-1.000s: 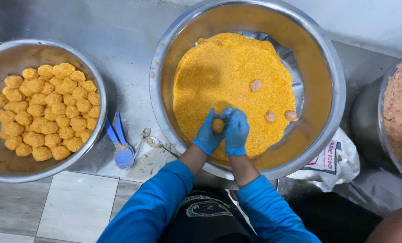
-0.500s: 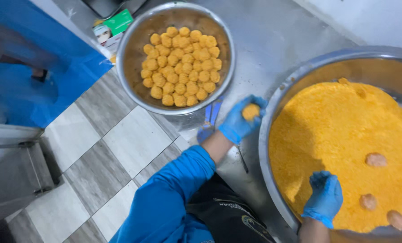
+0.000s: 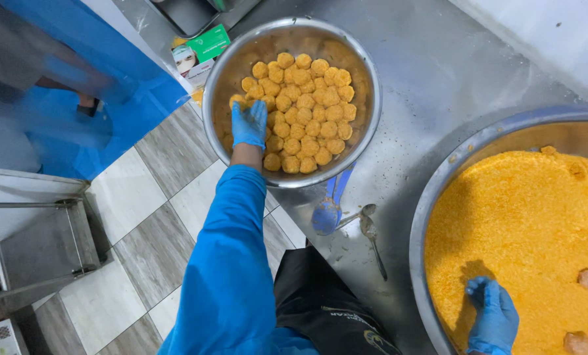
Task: The person takes balls of dough mixture handed over from a nearby container, rolls them by hand in a large bowl of yellow breadcrumb powder to coat them, and places the coated balls into a bowl of finished breaded balls. A second worker on the right supplies dough balls and occasionally retrieves items.
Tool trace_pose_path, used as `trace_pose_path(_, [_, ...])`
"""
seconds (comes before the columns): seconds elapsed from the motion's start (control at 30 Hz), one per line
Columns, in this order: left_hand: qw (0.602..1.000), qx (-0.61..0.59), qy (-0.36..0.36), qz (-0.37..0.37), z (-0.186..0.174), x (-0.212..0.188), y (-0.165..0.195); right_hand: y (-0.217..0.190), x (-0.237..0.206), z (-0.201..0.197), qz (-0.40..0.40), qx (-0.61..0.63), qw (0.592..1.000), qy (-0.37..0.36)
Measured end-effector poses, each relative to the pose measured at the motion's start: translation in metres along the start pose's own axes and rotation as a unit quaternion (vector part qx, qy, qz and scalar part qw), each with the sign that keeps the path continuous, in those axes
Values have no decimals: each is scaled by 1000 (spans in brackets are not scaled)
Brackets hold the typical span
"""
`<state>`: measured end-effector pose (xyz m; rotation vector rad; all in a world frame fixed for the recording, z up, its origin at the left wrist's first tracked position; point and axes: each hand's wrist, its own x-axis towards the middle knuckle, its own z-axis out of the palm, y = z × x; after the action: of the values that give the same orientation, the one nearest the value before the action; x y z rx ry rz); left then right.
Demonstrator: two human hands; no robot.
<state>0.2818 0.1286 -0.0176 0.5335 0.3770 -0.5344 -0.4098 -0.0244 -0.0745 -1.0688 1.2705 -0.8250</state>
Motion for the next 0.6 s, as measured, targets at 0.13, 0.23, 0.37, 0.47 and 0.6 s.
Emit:
trace_pose_path(0.13, [977, 182, -90, -65, 5, -28, -46, -28, -14, 15, -68, -183, 981, -7])
trace_pose_path(0.23, [946, 232, -182, -132, 25, -88, -109, -46, -22, 26, -199, -440, 876, 12])
trace_pose_path(0.37, [851, 308, -328, -272, 29, -209, -226, -41, -12, 35, -109, -479, 861, 128])
trace_pose_path(0.47, [722, 470, -415, -291, 4, -280, -324, -29, 0, 31, 46, -271, 924, 266])
trace_pose_path(0.6, [531, 709, -447, -123, -47, -328, -435, -23, 2, 15, 205, -267, 867, 366])
